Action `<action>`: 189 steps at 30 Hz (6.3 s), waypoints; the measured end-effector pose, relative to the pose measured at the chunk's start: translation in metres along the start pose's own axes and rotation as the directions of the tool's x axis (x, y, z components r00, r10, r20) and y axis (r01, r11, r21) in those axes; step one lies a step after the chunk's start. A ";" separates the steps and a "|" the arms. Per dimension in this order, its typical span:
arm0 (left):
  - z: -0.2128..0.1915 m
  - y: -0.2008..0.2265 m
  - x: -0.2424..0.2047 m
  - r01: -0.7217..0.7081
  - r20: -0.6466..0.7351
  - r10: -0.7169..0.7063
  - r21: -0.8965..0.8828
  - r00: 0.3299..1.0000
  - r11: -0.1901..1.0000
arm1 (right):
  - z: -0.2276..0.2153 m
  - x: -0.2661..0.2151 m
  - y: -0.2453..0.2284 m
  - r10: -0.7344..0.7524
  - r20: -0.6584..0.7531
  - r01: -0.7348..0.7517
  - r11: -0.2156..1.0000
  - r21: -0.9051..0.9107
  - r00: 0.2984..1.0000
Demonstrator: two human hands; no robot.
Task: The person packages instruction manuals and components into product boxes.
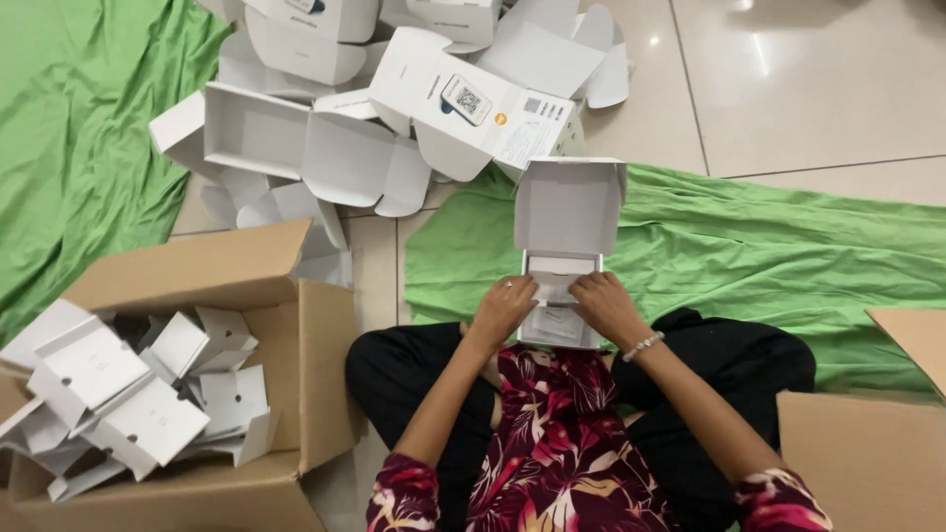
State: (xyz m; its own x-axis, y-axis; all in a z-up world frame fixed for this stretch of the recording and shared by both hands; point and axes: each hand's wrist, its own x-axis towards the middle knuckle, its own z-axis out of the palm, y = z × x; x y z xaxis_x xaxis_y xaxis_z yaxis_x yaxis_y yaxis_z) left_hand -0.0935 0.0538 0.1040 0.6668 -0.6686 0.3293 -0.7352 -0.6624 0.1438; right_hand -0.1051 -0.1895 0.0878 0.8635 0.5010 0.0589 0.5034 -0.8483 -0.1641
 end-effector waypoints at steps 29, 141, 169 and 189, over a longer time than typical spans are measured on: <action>-0.184 -0.190 -0.439 0.914 -0.704 -0.645 -0.015 -0.297 -0.405 | 0.084 -0.086 -0.103 0.077 -0.306 -0.042 0.992 0.119 0.949; 0.026 -0.031 0.035 0.230 0.426 -0.130 -0.192 0.895 0.954 | -0.035 -0.013 0.038 0.130 0.075 -0.150 0.885 0.440 0.989; 0.054 0.028 0.003 0.647 0.358 -0.540 -0.400 0.762 0.649 | -0.027 0.011 -0.004 0.202 -0.116 -0.203 0.979 0.003 0.973; 0.047 0.037 0.011 0.599 0.283 -0.533 -0.470 0.798 0.648 | -0.059 0.037 0.043 0.081 0.364 -0.158 0.970 0.186 0.928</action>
State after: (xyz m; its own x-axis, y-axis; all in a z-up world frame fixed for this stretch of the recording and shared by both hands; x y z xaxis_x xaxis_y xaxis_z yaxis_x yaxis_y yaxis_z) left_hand -0.1081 0.0059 0.0686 0.9580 -0.2761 -0.0776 -0.1345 -0.6714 0.7288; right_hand -0.0498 -0.2181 0.1406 0.8302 0.4586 -0.3168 0.3461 -0.8696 -0.3521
